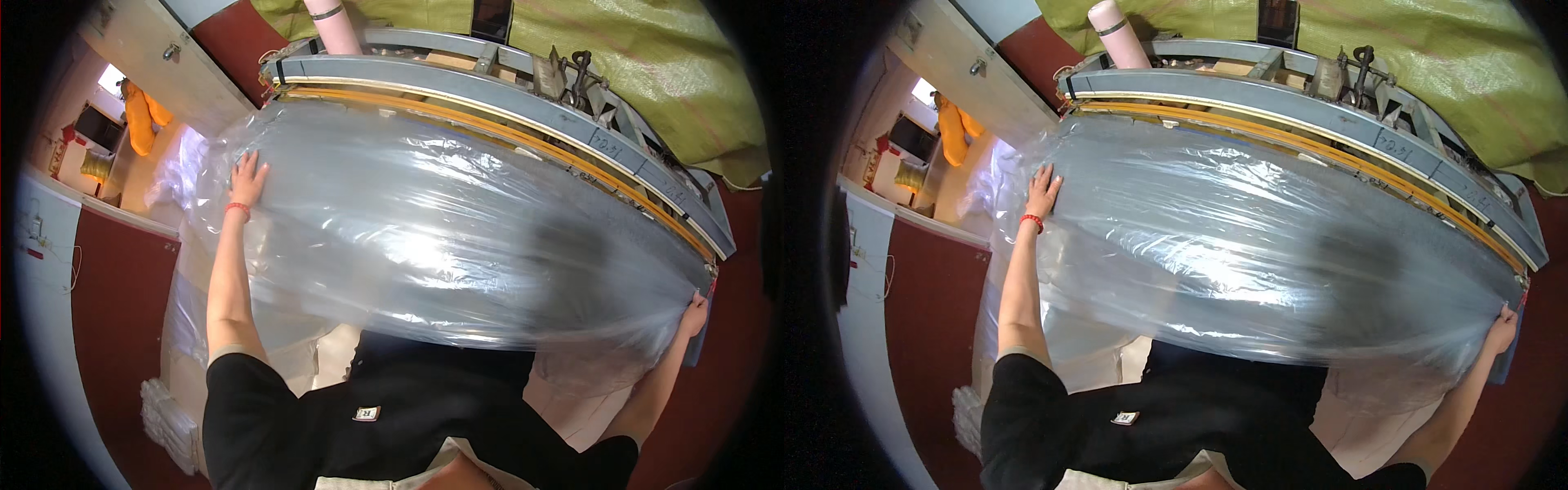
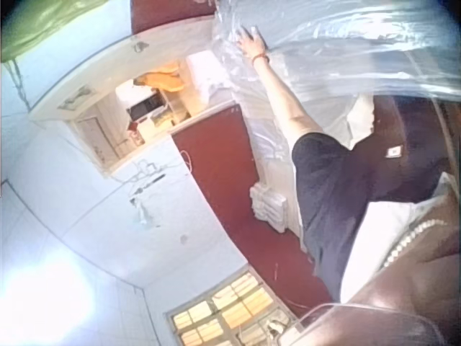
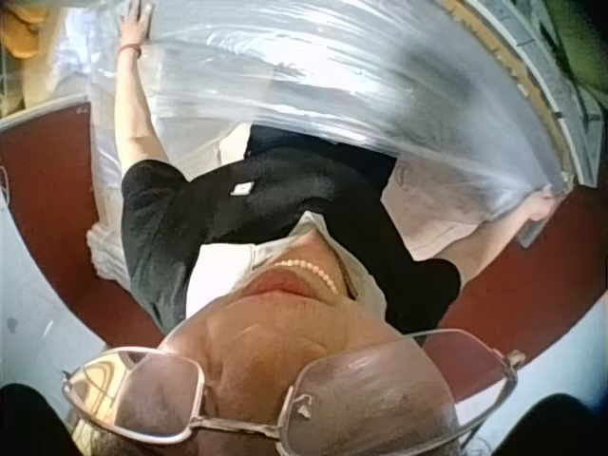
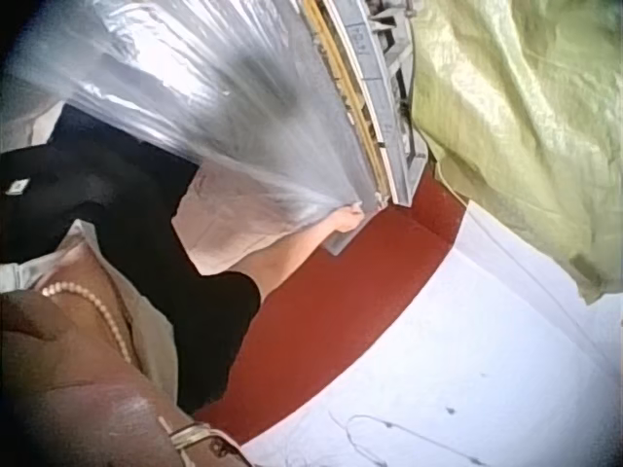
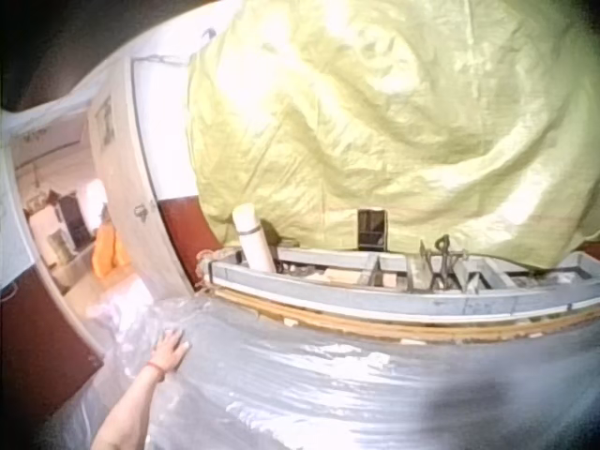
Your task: Arranging and smoothing large plastic sheets on an industrial machine for heat sealing or packaging.
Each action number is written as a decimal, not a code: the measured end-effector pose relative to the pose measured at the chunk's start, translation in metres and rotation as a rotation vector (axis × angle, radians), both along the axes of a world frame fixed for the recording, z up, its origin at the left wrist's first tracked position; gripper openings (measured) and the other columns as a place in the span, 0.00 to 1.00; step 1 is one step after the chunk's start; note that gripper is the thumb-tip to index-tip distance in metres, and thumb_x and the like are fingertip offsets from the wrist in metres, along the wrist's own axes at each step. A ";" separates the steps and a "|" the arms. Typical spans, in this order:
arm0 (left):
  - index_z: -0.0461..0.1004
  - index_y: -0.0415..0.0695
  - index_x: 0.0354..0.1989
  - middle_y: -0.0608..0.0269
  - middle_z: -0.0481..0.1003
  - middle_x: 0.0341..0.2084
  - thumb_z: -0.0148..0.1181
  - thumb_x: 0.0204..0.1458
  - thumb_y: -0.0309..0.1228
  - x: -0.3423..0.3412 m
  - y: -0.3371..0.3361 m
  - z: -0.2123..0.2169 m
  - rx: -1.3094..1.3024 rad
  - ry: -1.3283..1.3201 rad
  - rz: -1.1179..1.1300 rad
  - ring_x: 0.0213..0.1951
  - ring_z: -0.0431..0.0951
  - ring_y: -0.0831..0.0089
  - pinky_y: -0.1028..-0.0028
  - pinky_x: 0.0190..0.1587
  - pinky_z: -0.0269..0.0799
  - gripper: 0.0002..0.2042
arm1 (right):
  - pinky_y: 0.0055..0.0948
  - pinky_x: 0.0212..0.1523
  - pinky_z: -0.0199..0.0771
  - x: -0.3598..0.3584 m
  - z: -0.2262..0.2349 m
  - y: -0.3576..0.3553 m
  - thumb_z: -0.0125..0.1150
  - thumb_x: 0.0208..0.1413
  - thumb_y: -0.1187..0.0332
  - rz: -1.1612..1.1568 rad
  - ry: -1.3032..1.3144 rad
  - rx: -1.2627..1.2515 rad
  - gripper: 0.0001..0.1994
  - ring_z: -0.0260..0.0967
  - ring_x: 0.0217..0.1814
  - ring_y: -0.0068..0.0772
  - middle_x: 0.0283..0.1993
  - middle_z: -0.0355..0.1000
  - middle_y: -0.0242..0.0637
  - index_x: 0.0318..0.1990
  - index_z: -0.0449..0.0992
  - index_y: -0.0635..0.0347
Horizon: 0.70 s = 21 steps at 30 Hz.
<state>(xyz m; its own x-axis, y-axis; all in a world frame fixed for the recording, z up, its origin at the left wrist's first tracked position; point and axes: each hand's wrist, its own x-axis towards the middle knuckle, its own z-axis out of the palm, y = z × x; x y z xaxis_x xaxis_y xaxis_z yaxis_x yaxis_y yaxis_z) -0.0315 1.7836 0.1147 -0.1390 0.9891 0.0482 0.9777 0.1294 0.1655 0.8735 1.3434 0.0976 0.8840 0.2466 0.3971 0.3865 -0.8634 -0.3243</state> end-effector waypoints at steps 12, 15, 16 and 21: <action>0.50 0.43 0.59 0.51 0.49 0.60 0.52 0.48 0.40 0.161 -0.057 0.041 0.220 -0.090 -1.029 0.62 0.43 0.56 0.63 0.61 0.41 0.31 | 0.30 0.35 0.63 0.040 -0.022 -0.018 0.54 0.49 0.52 0.147 0.026 0.244 0.19 0.67 0.33 0.33 0.29 0.72 0.38 0.33 0.72 0.62; 0.53 0.43 0.58 0.53 0.51 0.59 0.49 0.49 0.44 0.164 -0.074 0.026 0.135 -0.105 -1.015 0.62 0.46 0.57 0.63 0.60 0.43 0.30 | 0.24 0.38 0.63 0.073 -0.017 -0.047 0.57 0.49 0.57 0.257 0.203 0.546 0.15 0.66 0.35 0.25 0.30 0.72 0.33 0.33 0.74 0.62; 0.54 0.43 0.58 0.54 0.52 0.59 0.48 0.50 0.45 0.167 -0.082 0.025 0.110 -0.026 -0.976 0.62 0.47 0.57 0.63 0.60 0.44 0.29 | 0.22 0.39 0.63 0.082 -0.015 -0.061 0.58 0.49 0.59 0.322 0.361 0.729 0.14 0.66 0.36 0.22 0.32 0.72 0.30 0.33 0.74 0.62; 0.68 0.40 0.45 0.53 0.70 0.43 0.51 0.49 0.37 0.159 -0.095 0.026 0.291 -0.186 -0.885 0.45 0.68 0.57 0.67 0.46 0.64 0.18 | 0.23 0.47 0.58 0.050 0.055 -0.095 0.56 0.51 0.61 0.503 0.720 0.971 0.13 0.62 0.45 0.21 0.41 0.68 0.28 0.41 0.71 0.58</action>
<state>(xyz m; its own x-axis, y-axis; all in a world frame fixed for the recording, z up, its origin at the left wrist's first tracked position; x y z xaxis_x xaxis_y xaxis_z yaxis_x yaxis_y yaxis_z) 0.1280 1.6884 0.1411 0.6246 0.6920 0.3620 0.6560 -0.7164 0.2376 0.9237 1.2481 0.1529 0.8668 0.4923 0.0789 0.0761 0.0256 -0.9968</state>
